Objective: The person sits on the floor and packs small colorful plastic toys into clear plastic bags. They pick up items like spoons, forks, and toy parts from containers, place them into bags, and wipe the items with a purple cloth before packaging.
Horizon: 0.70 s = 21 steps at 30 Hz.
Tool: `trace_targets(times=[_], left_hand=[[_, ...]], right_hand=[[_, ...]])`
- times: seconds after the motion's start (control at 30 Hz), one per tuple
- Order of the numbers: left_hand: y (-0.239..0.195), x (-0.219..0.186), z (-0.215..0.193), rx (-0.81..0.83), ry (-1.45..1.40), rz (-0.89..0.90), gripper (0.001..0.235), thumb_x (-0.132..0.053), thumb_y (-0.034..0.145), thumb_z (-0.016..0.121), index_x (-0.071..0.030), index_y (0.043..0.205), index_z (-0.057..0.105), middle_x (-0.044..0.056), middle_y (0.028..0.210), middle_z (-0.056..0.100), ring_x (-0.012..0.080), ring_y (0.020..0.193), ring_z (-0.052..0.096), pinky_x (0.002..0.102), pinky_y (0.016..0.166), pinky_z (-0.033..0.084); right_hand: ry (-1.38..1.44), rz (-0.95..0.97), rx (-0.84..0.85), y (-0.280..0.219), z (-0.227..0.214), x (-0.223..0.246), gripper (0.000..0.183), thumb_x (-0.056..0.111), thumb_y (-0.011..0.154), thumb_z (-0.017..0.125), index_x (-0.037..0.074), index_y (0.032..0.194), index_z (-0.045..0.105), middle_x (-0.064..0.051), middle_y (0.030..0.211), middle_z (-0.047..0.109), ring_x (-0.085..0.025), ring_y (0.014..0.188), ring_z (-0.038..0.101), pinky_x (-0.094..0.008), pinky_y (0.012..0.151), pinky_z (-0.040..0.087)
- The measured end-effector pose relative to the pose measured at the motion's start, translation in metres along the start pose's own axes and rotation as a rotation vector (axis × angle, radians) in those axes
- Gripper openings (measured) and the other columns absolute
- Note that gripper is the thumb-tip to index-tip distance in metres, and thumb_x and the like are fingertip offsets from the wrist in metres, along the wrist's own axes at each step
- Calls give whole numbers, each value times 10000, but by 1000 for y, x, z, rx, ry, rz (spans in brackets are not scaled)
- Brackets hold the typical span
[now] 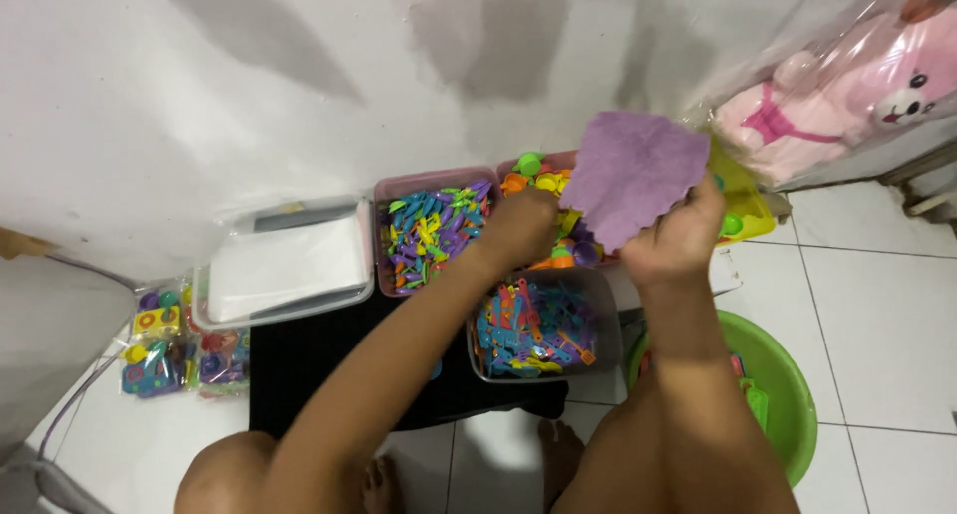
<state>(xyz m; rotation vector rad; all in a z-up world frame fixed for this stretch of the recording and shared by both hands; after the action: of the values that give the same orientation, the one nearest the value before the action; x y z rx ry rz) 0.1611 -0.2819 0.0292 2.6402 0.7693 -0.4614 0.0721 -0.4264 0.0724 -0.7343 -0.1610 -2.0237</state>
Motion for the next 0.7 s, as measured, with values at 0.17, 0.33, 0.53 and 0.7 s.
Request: trace_targets(times=[0.17, 0.33, 0.53, 0.7], left_hand=[[40, -5, 57, 154, 172, 73, 313, -279, 916, 536, -89, 1138, 648, 163, 1074, 676, 365, 1122, 614, 476, 980, 445], [54, -2, 64, 186, 89, 16, 330, -299, 896, 563, -96, 1143, 644, 157, 1084, 672, 376, 1133, 614, 478, 980, 469], [53, 12, 71, 243, -49, -110, 368, -332, 862, 610, -107, 1153, 637, 147, 1102, 665, 393, 1153, 613, 482, 981, 510], [50, -1, 40, 210, -135, -97, 363, -292, 824, 628, -81, 1114, 680, 172, 1078, 694, 431, 1094, 647, 497, 957, 542]], right_hand=[[-141, -76, 11, -5, 10, -1, 253, 233, 858, 668, 104, 1062, 743, -88, 1081, 725, -268, 1062, 688, -484, 1044, 557], [-246, -124, 5, -5, 10, 2, 219, 231, 872, 658, 102, 1033, 730, -82, 1046, 699, -256, 1032, 658, -464, 1018, 539], [-384, -167, 0, -5, 8, 5, 179, 227, 891, 645, 99, 995, 714, -74, 1001, 663, -240, 992, 617, -438, 984, 514], [-489, -214, -2, -11, 9, 10, 157, 224, 905, 635, 96, 967, 702, -68, 966, 636, -229, 963, 586, -419, 958, 495]])
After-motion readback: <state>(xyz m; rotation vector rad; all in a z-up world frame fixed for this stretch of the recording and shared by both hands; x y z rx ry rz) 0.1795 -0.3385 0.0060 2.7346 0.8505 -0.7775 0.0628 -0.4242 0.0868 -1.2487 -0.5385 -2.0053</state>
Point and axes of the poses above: each hand's wrist, its own y-axis towards the middle knuckle, its own z-axis out of the palm, x = y × z, the point moved 10 cm from there along y, towards the middle knuckle
